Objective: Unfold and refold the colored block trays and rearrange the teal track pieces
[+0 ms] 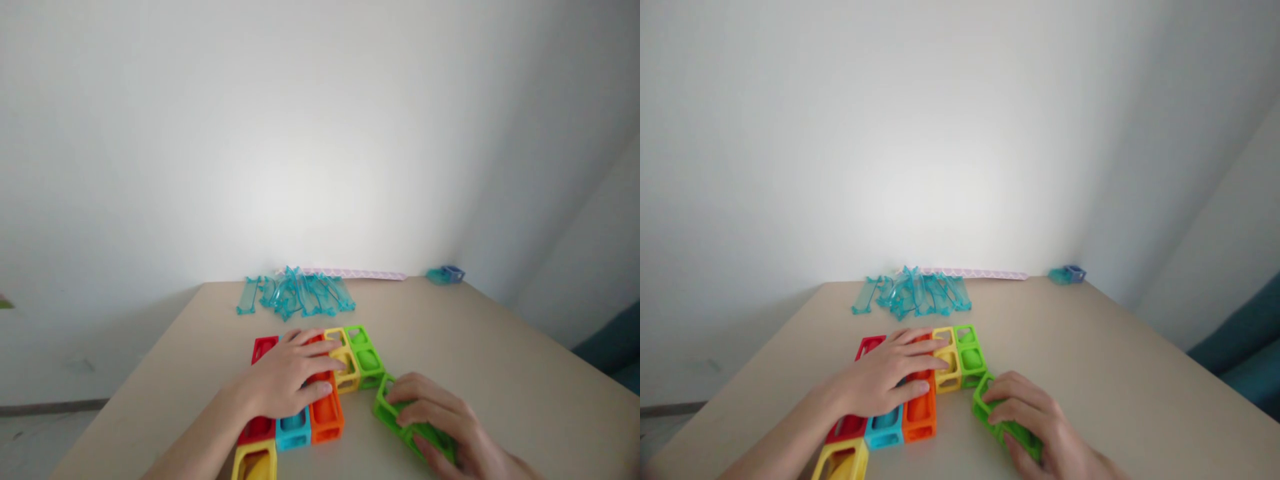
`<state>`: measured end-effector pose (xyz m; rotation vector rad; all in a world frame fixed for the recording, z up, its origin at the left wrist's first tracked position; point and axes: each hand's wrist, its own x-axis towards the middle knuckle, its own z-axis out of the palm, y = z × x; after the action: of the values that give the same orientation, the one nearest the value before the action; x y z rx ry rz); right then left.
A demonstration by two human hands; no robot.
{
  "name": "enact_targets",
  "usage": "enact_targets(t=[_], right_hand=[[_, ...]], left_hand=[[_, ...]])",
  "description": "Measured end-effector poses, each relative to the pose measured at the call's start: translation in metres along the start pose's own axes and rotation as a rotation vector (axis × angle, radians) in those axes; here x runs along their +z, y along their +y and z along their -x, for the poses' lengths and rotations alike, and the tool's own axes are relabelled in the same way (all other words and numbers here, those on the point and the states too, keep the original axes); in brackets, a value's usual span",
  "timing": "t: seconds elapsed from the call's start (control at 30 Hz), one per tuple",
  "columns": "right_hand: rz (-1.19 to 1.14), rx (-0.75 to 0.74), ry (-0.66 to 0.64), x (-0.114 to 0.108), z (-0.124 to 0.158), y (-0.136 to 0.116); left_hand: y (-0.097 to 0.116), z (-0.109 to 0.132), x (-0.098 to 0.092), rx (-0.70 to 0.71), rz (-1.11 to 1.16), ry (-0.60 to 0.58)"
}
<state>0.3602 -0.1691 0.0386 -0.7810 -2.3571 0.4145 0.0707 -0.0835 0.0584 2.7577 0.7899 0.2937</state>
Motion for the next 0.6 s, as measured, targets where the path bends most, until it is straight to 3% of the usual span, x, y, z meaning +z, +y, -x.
enact_targets(t=[0.1,0.23,0.3,0.43,0.6], right_hand=[[0.079,0.018,0.041,-0.009,0.017,0.006],[0.218,0.138,0.226,-0.02,0.043,0.025],[0.285,0.155,0.239,-0.023,0.047,0.034],[0.471,0.099,0.186,-0.029,0.033,0.033],[0.691,-0.001,0.089,-0.013,-0.012,-0.011]], left_hand=[[-0.002,0.001,-0.002,-0.02,0.019,0.017],[-0.009,0.001,-0.002,-0.021,0.08,0.028],[-0.015,0.001,-0.001,-0.02,0.129,0.072],[-0.028,0.002,0.002,-0.026,0.214,0.195],[-0.042,0.008,-0.003,-0.043,0.281,0.179]])
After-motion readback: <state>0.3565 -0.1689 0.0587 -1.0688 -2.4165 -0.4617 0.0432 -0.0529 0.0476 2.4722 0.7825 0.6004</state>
